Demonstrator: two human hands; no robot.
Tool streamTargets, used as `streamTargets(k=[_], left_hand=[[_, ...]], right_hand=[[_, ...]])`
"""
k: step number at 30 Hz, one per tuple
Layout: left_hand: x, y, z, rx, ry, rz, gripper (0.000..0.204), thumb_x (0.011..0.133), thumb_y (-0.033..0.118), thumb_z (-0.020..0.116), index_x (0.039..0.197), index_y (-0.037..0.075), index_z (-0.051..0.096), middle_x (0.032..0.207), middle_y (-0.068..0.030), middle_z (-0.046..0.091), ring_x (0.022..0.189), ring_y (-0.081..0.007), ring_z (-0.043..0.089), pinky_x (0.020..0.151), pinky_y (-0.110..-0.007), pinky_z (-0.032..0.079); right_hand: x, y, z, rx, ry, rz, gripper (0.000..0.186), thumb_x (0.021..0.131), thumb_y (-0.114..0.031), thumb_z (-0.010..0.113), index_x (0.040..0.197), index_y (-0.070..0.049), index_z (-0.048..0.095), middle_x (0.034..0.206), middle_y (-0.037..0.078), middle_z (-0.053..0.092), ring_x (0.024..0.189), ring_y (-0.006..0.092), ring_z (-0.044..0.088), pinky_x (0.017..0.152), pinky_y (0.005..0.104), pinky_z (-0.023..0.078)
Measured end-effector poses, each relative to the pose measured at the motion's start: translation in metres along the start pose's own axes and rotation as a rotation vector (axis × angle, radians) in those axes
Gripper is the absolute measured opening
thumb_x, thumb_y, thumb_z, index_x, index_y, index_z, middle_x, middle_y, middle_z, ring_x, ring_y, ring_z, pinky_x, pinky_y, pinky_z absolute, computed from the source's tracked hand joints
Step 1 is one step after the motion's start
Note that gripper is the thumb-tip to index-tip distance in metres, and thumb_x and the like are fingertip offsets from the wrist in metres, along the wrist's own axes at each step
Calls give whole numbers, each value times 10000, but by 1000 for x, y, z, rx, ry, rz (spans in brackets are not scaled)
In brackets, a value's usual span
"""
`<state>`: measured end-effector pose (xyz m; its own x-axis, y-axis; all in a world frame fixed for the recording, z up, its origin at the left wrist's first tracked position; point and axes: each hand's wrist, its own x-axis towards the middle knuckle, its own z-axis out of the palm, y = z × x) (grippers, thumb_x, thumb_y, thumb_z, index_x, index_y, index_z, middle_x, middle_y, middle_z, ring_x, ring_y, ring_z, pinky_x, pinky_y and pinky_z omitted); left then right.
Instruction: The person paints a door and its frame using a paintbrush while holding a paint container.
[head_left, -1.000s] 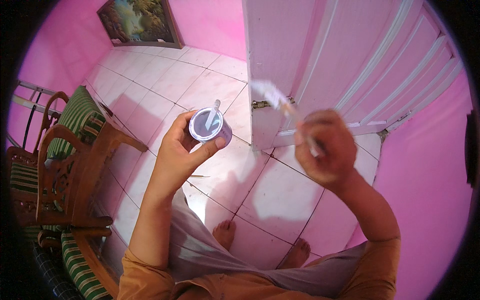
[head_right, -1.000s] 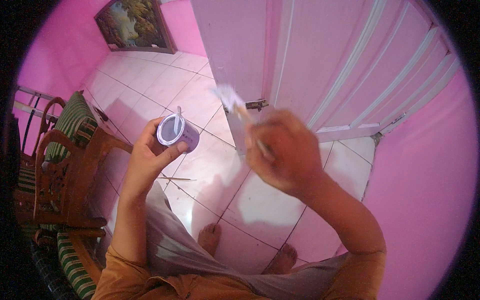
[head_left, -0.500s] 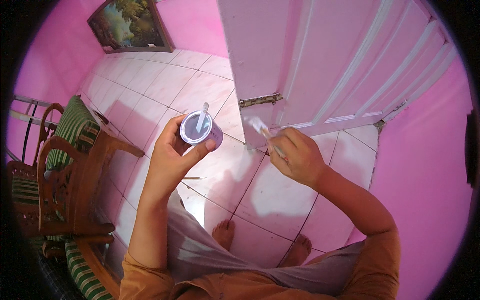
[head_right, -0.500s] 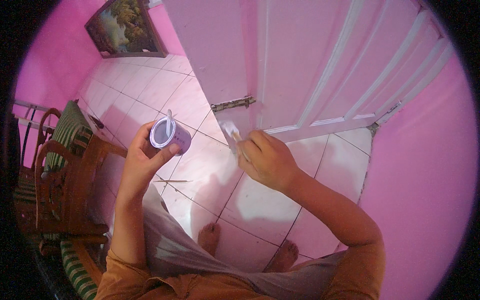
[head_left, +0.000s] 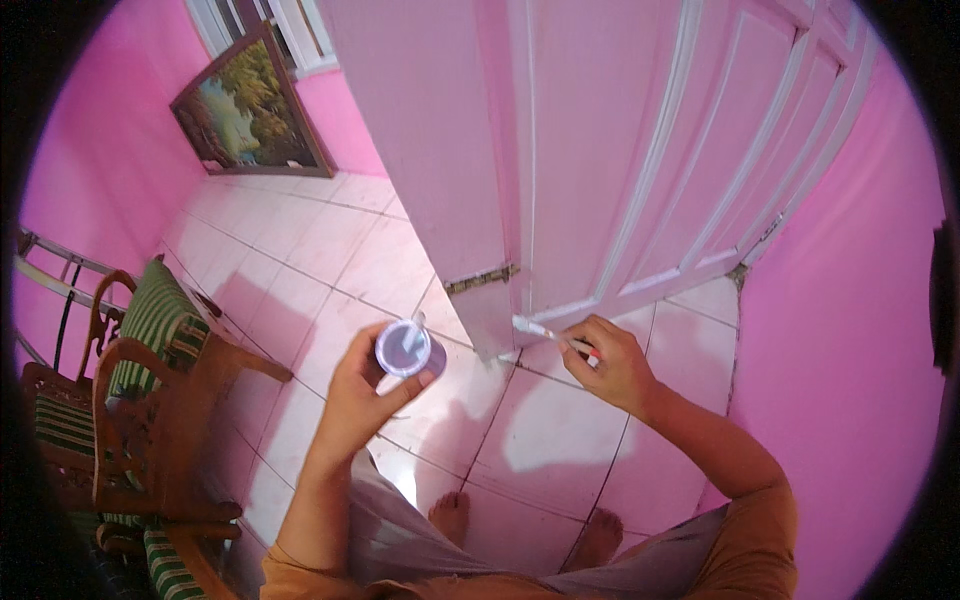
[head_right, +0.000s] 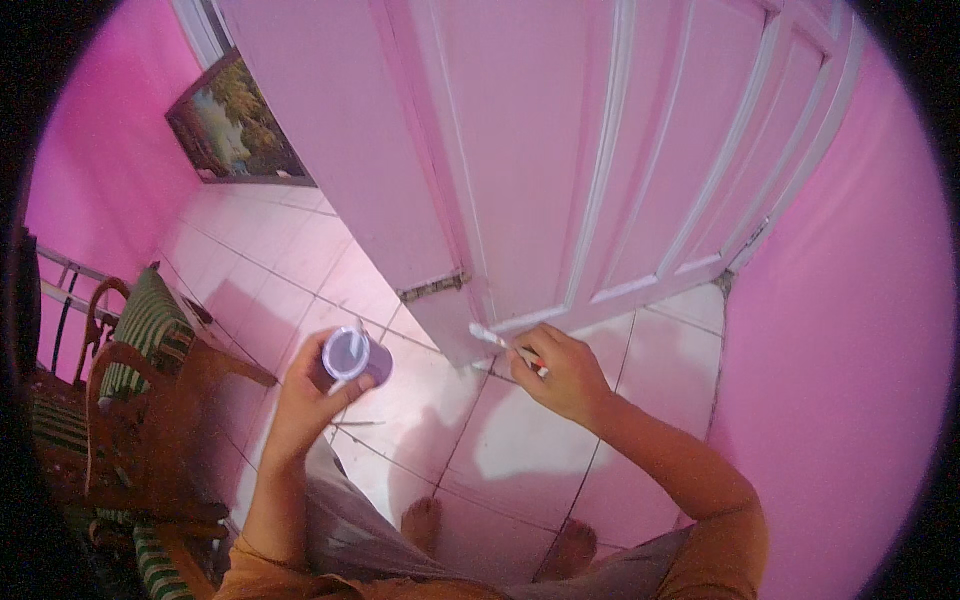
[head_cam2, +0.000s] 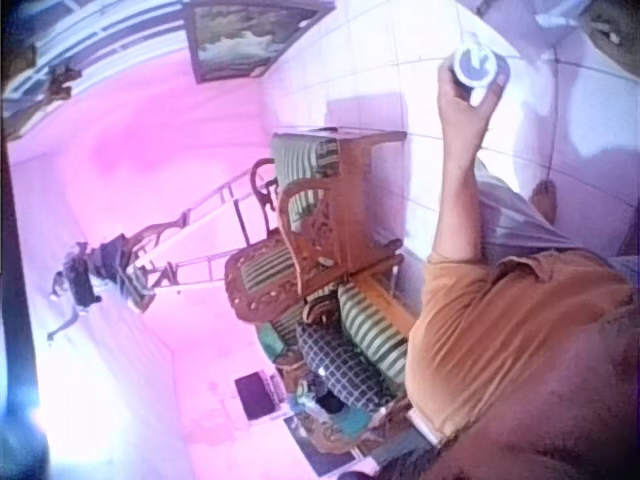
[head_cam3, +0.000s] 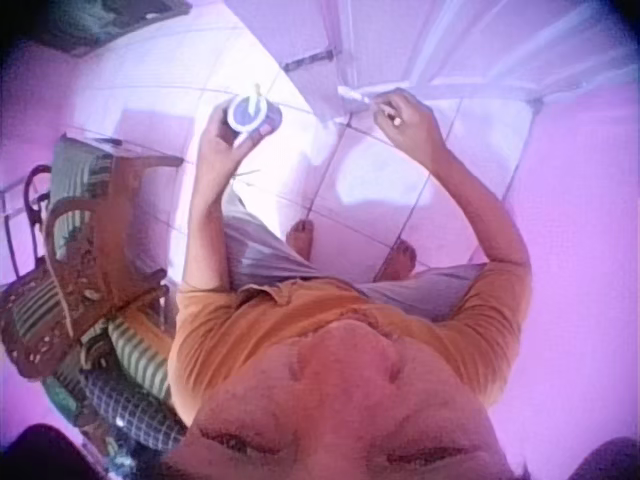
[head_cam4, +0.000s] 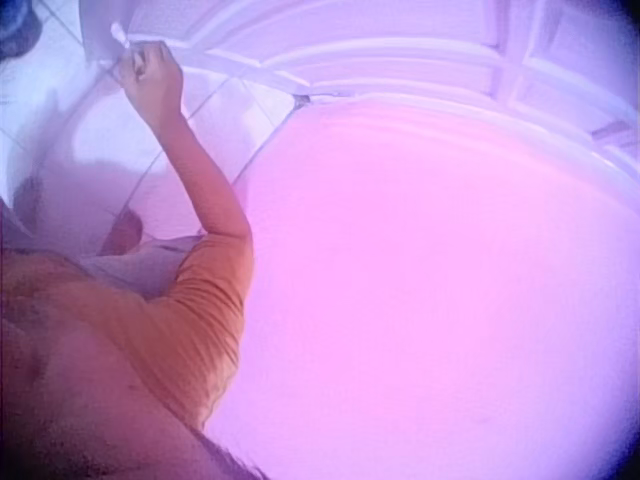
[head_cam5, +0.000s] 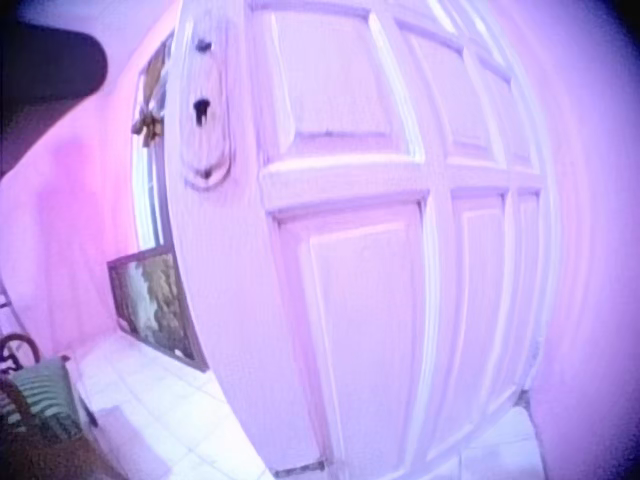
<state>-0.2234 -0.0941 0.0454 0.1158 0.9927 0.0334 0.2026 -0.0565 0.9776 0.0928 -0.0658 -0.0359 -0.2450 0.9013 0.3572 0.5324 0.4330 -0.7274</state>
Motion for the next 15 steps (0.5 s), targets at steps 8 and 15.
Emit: streamTargets(k=[8,15], left_hand=[[4,6,23,-53,-88,-33,615,810,83,836,1317,8,496,1225,-77,607,1191,-178,585,1078,-343,435],[17,9,36,-7,-140,-68,642,791,72,838,1330,13,495,1332,-120,590,1273,-215,541,1120,-391,395]], right_hand=[[12,-16,-36,118,-45,95,174,872,-150,713,970,-15,664,863,126,669,737,273,667,678,364,520],[49,-39,-72,81,225,-216,148,837,-9,729,971,-19,667,805,92,642,638,160,624,556,286,468]])
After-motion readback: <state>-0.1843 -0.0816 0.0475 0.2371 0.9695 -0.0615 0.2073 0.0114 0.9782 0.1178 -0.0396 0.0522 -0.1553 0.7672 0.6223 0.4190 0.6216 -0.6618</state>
